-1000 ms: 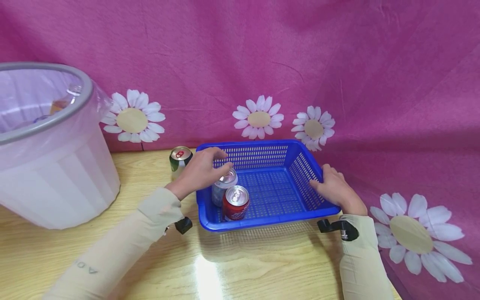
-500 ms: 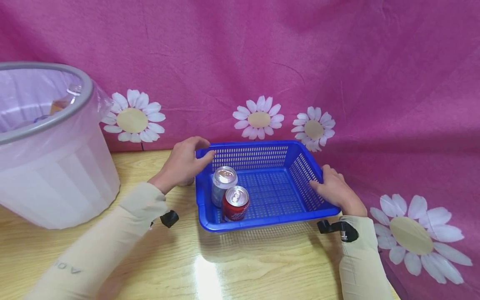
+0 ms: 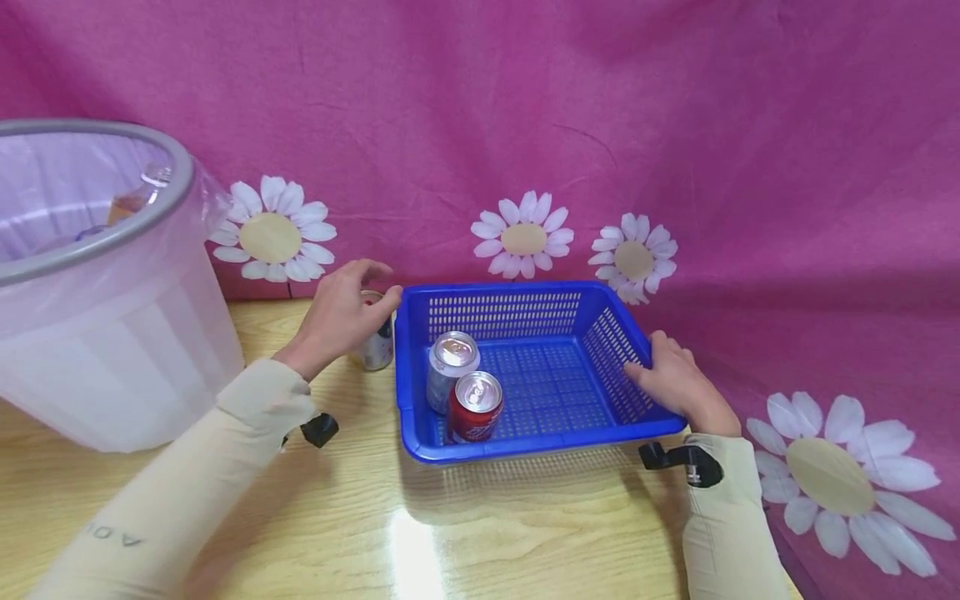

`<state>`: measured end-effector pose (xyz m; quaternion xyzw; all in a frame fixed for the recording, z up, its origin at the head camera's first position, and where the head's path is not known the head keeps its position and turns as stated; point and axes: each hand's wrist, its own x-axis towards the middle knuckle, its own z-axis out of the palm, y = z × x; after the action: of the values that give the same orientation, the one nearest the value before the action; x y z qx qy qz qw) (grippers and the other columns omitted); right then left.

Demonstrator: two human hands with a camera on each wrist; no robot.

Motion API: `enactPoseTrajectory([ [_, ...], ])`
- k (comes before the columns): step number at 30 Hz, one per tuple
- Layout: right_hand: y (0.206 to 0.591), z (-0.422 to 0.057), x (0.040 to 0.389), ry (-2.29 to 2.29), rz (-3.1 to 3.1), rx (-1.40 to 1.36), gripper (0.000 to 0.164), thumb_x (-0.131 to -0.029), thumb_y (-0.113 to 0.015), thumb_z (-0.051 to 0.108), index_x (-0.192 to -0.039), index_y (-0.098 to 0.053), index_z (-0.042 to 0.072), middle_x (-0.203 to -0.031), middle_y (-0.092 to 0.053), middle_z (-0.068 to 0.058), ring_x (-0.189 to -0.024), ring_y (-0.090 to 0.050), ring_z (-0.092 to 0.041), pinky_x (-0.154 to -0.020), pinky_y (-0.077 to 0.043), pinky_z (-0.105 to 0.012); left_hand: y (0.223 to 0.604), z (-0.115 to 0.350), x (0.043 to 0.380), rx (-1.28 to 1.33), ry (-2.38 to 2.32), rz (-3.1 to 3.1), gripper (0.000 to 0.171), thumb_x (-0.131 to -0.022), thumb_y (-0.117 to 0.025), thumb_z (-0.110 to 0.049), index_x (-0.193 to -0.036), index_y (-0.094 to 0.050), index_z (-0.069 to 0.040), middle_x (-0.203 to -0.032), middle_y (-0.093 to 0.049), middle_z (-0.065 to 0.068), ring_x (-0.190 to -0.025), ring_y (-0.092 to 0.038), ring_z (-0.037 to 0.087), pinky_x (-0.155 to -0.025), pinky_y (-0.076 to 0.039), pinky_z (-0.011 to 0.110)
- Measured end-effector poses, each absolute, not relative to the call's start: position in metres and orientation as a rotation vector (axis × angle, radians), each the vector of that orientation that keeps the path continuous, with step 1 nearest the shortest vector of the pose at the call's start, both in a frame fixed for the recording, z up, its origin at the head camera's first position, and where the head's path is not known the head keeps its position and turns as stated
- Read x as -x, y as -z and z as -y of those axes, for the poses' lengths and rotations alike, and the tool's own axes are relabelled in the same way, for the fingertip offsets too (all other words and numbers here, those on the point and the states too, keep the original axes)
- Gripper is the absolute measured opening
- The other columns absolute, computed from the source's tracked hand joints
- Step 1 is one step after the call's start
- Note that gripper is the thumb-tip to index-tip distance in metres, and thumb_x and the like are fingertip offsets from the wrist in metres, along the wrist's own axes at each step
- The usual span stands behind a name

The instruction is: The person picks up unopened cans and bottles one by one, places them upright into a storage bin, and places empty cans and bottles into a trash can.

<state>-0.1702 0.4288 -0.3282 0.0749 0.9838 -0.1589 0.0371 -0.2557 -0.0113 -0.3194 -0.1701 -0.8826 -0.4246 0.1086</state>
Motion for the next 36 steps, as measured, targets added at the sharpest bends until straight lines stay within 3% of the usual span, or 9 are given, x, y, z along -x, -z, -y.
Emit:
enactPoseTrajectory([
  [10, 0.321, -0.433, 0.171, 0.465, -3.015, -0.236, 0.055, -0.094, -0.053, 0.036, -0.127, -0.036, -0.005, -0.111, -0.049, -0.024, -0.106, -0.044, -0.043, -0.087, -0.043, -0.058, 0.331, 0.021, 0.266, 0.427, 1.261, 2.574, 0.045, -0.09, -0.062, -0.035, -0.123, -0.058, -0.004, -0.126, -0.062, 0.016, -0.109, -0.066, 0.031, -0.094, -0.054, 0.047],
  [18, 0.325, -0.434, 0.169, 0.479, -3.015, -0.241, 0.058, -0.094, -0.053, 0.036, -0.131, -0.035, -0.005, -0.113, -0.049, -0.025, -0.107, -0.044, -0.043, -0.088, -0.043, -0.059, 0.342, 0.026, 0.273, 0.395, 1.212, 2.521, 0.048, -0.089, -0.061, -0.035, -0.124, -0.058, -0.002, -0.126, -0.061, 0.019, -0.119, -0.056, 0.034, -0.102, -0.044, 0.051],
  [25, 0.329, -0.431, 0.168, 0.477, -3.021, -0.233, 0.057, -0.094, -0.054, 0.034, -0.13, -0.036, -0.006, -0.112, -0.051, -0.026, -0.105, -0.048, -0.043, -0.088, -0.046, -0.059, 0.354, 0.027, 0.275, 0.359, 1.255, 2.634, 0.062, -0.087, -0.063, -0.04, -0.135, -0.049, -0.003, -0.135, -0.055, 0.018, -0.125, -0.051, 0.035, -0.106, -0.043, 0.052],
  [36, 0.333, -0.432, 0.172, 0.483, -3.035, -0.218, 0.052, -0.094, -0.054, 0.033, -0.127, -0.038, -0.005, -0.108, -0.053, -0.024, -0.1, -0.053, -0.039, -0.085, -0.049, -0.054, 0.366, 0.023, 0.277, 0.367, 1.319, 2.664, 0.068, -0.084, -0.063, -0.037, -0.14, -0.043, -0.004, -0.134, -0.053, 0.017, -0.114, -0.053, 0.03, -0.099, -0.049, 0.048],
])
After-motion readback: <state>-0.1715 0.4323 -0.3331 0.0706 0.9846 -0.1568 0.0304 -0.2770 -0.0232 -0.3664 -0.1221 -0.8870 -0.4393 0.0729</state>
